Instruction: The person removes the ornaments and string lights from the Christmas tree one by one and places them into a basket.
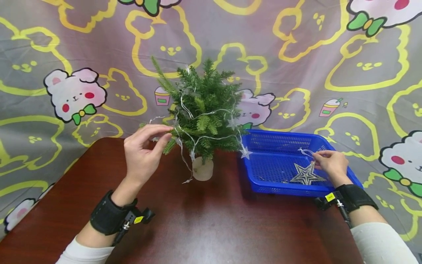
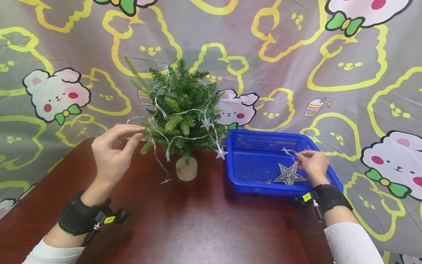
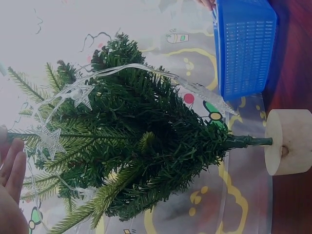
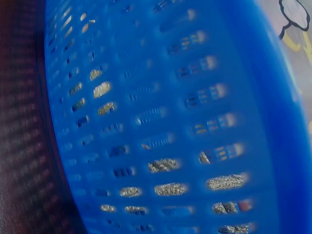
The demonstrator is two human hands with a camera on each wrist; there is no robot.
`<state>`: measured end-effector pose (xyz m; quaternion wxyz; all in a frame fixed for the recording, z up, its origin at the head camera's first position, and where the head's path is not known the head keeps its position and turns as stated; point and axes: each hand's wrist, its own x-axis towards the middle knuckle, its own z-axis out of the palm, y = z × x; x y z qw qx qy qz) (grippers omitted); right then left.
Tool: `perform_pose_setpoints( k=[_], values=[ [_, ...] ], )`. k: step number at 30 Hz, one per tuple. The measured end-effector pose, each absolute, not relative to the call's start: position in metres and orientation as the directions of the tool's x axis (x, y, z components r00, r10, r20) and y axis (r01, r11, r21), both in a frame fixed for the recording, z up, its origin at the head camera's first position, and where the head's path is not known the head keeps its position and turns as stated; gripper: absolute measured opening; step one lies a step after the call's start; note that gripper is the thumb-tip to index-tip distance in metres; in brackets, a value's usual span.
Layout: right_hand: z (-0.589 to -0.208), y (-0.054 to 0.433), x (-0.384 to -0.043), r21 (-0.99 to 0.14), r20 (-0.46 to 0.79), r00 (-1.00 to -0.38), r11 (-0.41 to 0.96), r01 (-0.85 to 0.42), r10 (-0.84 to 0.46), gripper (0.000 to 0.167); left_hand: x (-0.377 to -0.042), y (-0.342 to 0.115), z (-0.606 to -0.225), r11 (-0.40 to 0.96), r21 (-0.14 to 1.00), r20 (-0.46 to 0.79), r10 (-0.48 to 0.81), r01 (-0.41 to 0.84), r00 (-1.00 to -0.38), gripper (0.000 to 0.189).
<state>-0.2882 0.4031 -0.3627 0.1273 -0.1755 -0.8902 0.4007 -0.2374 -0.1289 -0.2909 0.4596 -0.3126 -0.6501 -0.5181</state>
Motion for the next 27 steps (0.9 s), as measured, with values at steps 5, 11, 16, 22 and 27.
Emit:
perform_pose_setpoints(
  k=[5, 11, 16, 22, 27],
  values=[
    [-0.367, 0.406, -0.292, -0.724, 0.068, -0.923, 0.655, 0.215, 0.379, 0.041, -0.234, -0.131, -0.294, 0.291, 0.392, 0.919, -0.086, 0.873, -0.384, 0.022],
    [-0.368, 0.406, -0.295, -0.602, 0.064, -0.945, 0.767, 0.22, 0.321, 0.031, -0.233, -0.134, -0.295, 0.288, 0.392, 0.92, -0.099, 0.874, -0.38, 0.021],
    [-0.367, 0.412, -0.29, -0.494, 0.087, -0.958, 0.847, 0.198, 0.274, 0.024, -0.236, -0.131, -0.293, 0.27, 0.392, 0.92, -0.095, 0.88, -0.381, 0.02],
    [-0.37, 0.423, -0.286, -0.392, 0.086, -0.978, 0.909, 0.142, 0.19, 0.024, -0.236, -0.127, -0.291, 0.27, 0.384, 0.923, -0.082, 0.883, -0.376, 0.021],
    [-0.37, 0.426, -0.287, -0.407, -0.005, -0.984, 0.898, 0.167, 0.181, 0.027, -0.236, -0.127, -0.29, 0.278, 0.379, 0.924, -0.063, 0.883, -0.376, 0.021]
  ],
)
